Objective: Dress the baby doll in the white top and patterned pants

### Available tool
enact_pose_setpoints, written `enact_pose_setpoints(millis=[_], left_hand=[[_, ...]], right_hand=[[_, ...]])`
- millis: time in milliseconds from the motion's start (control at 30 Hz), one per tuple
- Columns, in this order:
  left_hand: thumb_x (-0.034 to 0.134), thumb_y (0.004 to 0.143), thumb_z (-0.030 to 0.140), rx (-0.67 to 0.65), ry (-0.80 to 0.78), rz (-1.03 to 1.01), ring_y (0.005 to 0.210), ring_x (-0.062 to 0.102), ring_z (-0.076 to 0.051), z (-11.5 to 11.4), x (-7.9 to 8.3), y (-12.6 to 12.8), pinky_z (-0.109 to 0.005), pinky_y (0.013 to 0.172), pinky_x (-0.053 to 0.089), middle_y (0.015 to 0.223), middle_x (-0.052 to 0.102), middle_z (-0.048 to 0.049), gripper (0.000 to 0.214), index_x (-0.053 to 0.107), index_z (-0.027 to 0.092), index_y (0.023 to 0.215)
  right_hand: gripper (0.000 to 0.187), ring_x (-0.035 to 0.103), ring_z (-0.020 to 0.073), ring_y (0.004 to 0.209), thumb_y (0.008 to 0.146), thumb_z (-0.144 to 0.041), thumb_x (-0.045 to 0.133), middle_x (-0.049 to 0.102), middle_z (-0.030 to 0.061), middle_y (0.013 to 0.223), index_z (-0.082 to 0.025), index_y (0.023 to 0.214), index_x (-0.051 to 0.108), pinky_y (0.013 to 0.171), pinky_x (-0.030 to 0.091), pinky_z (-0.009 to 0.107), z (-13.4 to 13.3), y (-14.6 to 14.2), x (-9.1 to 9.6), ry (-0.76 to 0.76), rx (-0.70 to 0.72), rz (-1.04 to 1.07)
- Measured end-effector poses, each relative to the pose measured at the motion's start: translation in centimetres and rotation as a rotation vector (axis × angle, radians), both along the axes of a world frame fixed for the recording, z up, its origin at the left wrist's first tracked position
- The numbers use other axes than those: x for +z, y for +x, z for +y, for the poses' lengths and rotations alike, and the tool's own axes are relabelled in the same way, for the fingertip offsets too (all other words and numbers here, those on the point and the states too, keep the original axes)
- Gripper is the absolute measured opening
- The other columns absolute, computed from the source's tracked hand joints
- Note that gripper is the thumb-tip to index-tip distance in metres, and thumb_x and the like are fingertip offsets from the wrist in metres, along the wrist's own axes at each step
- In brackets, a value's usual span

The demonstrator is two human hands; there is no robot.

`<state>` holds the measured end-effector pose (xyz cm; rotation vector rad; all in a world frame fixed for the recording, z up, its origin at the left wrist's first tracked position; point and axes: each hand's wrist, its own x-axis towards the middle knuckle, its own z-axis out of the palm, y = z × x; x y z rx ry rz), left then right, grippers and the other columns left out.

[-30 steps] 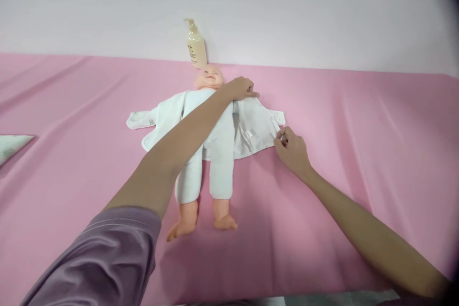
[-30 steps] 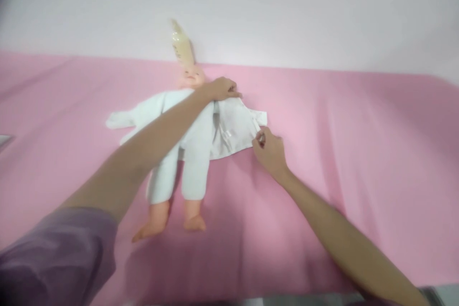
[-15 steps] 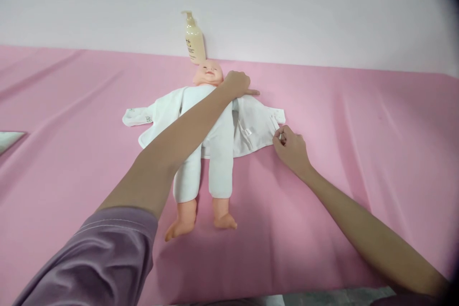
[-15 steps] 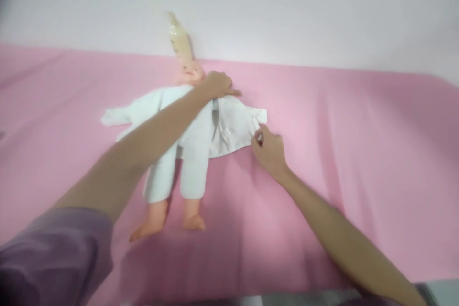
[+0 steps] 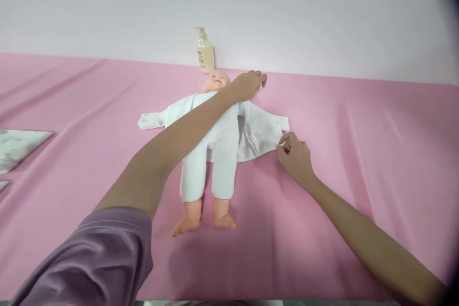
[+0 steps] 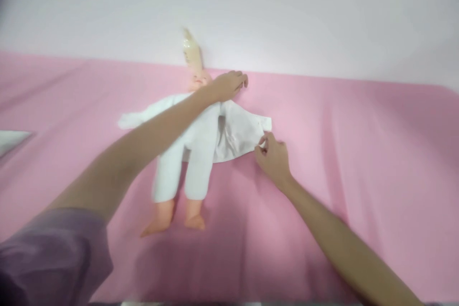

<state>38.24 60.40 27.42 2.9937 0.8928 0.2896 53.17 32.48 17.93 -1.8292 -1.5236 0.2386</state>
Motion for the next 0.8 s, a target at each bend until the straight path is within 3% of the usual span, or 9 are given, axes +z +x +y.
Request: enact_pose_setpoints(millis=[67, 233, 367, 567, 667, 800], left_hand=[[0.051, 0.108, 0.014, -0.025, -0.016, 0.095, 0.145, 0.059, -0.033, 0.1, 1.1, -0.9, -0.043, 0.123, 0.041, 0.149, 0.073, -0.0149, 0.049, 0.075, 0.023, 0.15], [0.086, 0.089, 0.026, 0.136, -0.141, 0.294, 0.136, 0.06, -0.03, 1.2, 3.0, -2.5, -0.049, 0.133, 0.032, 0.122, 0.08, -0.0011, 0.051, 0.083, 0.047, 0.136], [0.081, 0.088, 0.026, 0.1, -0.108, 0.396, 0.134, 0.061, -0.033, 1.1, 3.1, -2.0, -0.05, 0.127, 0.036, 0.123, 0.082, -0.0035, 0.038, 0.089, 0.04, 0.122], [0.072, 0.084, 0.025, 0.007, -0.082, 0.45, 0.133, 0.063, -0.035, 1.1, 1.8, -0.7, -0.052, 0.121, 0.043, 0.131, 0.083, -0.0067, 0.04, 0.089, 0.038, 0.117], [0.071, 0.084, 0.029, -0.001, -0.09, 0.42, 0.139, 0.061, -0.035, 2.0, 1.0, -0.3, -0.048, 0.122, 0.042, 0.127, 0.083, -0.006, 0.04, 0.089, 0.039, 0.118], [0.067, 0.086, 0.03, -0.072, -0.057, 0.418, 0.138, 0.063, -0.036, 3.2, 0.2, 0.1, -0.046, 0.128, 0.036, 0.116, 0.082, -0.0122, 0.035, 0.089, 0.03, 0.114]], right_hand=[[0.013, 0.048, 0.0188, 0.054, 0.09, -0.021, 0.058, 0.044, -0.0103, 0.059, -0.029, 0.099, 0.053, 0.075, 0.043, 0.035, 0.0, 0.0, 0.0, 0.011, -0.003, 0.006], [0.011, 0.05, 0.0194, 0.054, 0.091, -0.022, 0.058, 0.043, -0.0107, 0.059, -0.029, 0.099, 0.053, 0.08, 0.045, 0.036, 0.2, 0.1, 0.0, 0.015, 0.017, 0.031], [0.008, 0.052, 0.0204, 0.056, 0.092, -0.025, 0.057, 0.046, -0.0095, 0.059, -0.029, 0.098, 0.054, 0.075, 0.042, 0.036, 0.4, 0.1, 0.0, -0.011, 0.012, 0.053], [0.004, 0.052, 0.0206, 0.056, 0.092, -0.025, 0.055, 0.05, -0.0083, 0.058, -0.029, 0.094, 0.054, 0.077, 0.041, 0.036, 0.5, -0.1, 0.4, -0.02, 0.012, 0.05], [0.005, 0.052, 0.0208, 0.056, 0.092, -0.024, 0.055, 0.051, -0.0079, 0.058, -0.029, 0.094, 0.054, 0.077, 0.041, 0.037, 0.5, -0.2, 0.5, -0.031, 0.023, 0.057], [0.006, 0.053, 0.0208, 0.057, 0.094, -0.023, 0.056, 0.054, -0.0072, 0.06, -0.028, 0.094, 0.054, 0.078, 0.041, 0.037, 0.5, -0.2, 0.6, -0.052, 0.032, 0.063]])
